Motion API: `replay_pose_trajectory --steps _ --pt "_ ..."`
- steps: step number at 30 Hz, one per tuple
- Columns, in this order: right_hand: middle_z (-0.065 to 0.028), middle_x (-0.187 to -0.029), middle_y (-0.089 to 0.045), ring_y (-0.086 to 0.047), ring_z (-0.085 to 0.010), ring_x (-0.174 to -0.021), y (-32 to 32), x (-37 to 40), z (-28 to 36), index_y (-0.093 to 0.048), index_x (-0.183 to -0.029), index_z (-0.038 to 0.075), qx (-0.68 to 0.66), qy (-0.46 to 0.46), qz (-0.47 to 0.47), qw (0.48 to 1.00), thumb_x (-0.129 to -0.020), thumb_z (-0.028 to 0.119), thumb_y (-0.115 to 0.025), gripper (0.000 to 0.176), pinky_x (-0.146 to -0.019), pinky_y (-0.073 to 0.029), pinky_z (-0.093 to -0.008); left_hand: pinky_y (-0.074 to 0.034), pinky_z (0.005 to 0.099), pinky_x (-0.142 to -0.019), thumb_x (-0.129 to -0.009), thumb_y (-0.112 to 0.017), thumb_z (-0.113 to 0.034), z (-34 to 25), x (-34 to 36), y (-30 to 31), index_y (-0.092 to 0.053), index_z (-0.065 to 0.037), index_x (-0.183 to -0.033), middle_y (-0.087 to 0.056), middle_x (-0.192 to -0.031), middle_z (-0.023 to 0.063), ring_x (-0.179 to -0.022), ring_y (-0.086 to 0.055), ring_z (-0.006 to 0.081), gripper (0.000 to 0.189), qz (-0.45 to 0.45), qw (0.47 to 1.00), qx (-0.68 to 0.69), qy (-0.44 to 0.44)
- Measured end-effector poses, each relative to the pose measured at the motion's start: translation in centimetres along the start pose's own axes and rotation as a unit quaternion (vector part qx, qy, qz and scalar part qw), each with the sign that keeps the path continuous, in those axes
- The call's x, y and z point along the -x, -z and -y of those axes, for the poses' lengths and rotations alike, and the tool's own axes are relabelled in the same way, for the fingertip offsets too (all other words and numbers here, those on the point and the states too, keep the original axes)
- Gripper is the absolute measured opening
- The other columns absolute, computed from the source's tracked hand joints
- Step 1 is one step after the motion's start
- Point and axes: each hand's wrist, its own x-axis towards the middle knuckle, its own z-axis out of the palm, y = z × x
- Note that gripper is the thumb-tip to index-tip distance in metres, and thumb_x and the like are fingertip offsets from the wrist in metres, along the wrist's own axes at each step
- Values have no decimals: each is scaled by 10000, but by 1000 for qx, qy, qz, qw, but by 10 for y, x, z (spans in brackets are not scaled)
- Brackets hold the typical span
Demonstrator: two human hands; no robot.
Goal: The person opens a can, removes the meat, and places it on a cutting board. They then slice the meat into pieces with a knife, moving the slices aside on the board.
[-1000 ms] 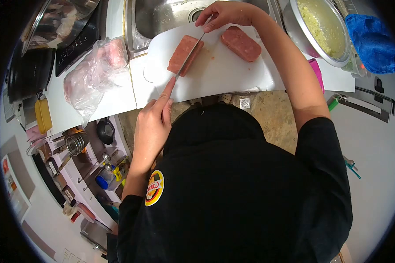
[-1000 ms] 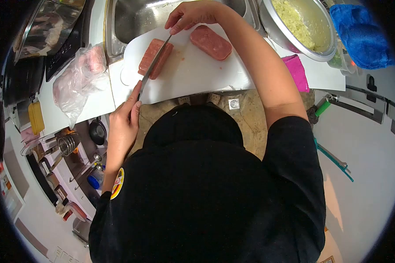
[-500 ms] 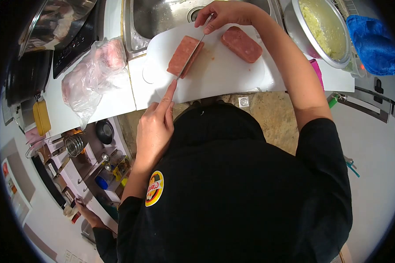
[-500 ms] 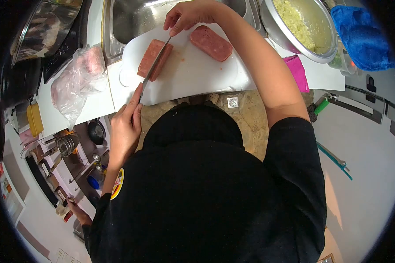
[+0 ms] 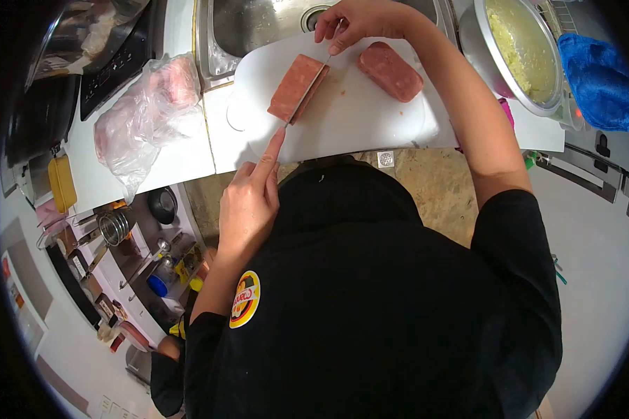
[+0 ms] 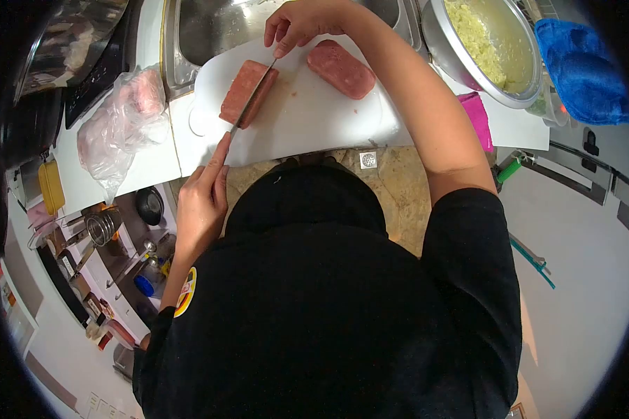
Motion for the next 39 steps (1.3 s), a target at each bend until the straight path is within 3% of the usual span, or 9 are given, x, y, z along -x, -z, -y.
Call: replay_pose_trajectory --steps 11,14,20,23,29,32,35,39 --pt "-123 -1000 -684 -640 -227 -954 -1 -4 -5 -700 -1067 54 -14 17 10 1000 -721 276 -850 437 -849 -499 -334 -495 456 -723 -963 -557 -67 4 -2 -1 -479 -251 -1453 -630 -811 211 -739 -648 360 529 18 1000 6 2" --pt "-117 -1001 -683 -637 -222 -954 -1 -6 -7 -700 -1067 57 11 14 10 1000 -718 270 -852 436 -843 -500 -335 -507 500 -646 -964 -554 -111 10 -1 -6 -439 -306 -1469 -582 -748 167 -660 -625 357 553 1 1000 7 -23" --pt "-110 -989 -679 -633 -215 -935 0 -6 -5 -701 -1053 53 -11 0 14 1000 -712 256 -858 426 -826 -502 -333 -488 466 -697 -956 -567 -59 8 -2 -5 -463 -272 -1461 -613 -782 197 -713 -633 366 559 10 1000 14 -9" --pt "-108 -988 -679 -632 -214 -927 -1 -5 0 -701 -1044 48 1 -10 12 1000 -711 248 -861 420 -818 -502 -332 -517 495 -651 -950 -558 -100 12 -3 -7 -443 -318 -1464 -591 -767 157 -680 -633 358 570 4 1000 10 -21" --pt "-100 -966 -677 -628 -209 -903 -3 -8 -5 -700 -1028 39 5 6 12 1000 -713 243 -858 408 -808 -500 -329 -522 501 -664 -949 -551 -98 14 -3 -7 -432 -333 -1468 -598 -788 159 -700 -636 361 582 25 1000 0 -6" --pt "-100 -957 -676 -627 -203 -902 -3 -5 2 -702 -1020 40 17 -4 6 1000 -719 245 -853 395 -803 -498 -325 -518 490 -674 -950 -549 -101 14 -4 -6 -425 -317 -1473 -591 -778 156 -697 -629 367 579 32 999 -2 -6" --pt "-93 -951 -678 -628 -198 -905 -1 -5 1 -702 -1016 38 8 -12 13 1000 -719 251 -852 395 -798 -495 -318 -487 469 -699 -970 -570 -110 16 -7 4 -414 -256 -1490 -623 -812 220 -730 -640 376 563 46 997 55 -28" --pt "-80 -929 -681 -631 -188 -895 -2 -2 -1 -701 -1008 34 -3 -12 1 1000 -721 255 -854 393 -793 -493 -309 -478 503 -715 -999 -536 -207 9 -5 23 -453 -156 -1404 -635 -836 259 -792 -631 448 417 100 991 67 63"
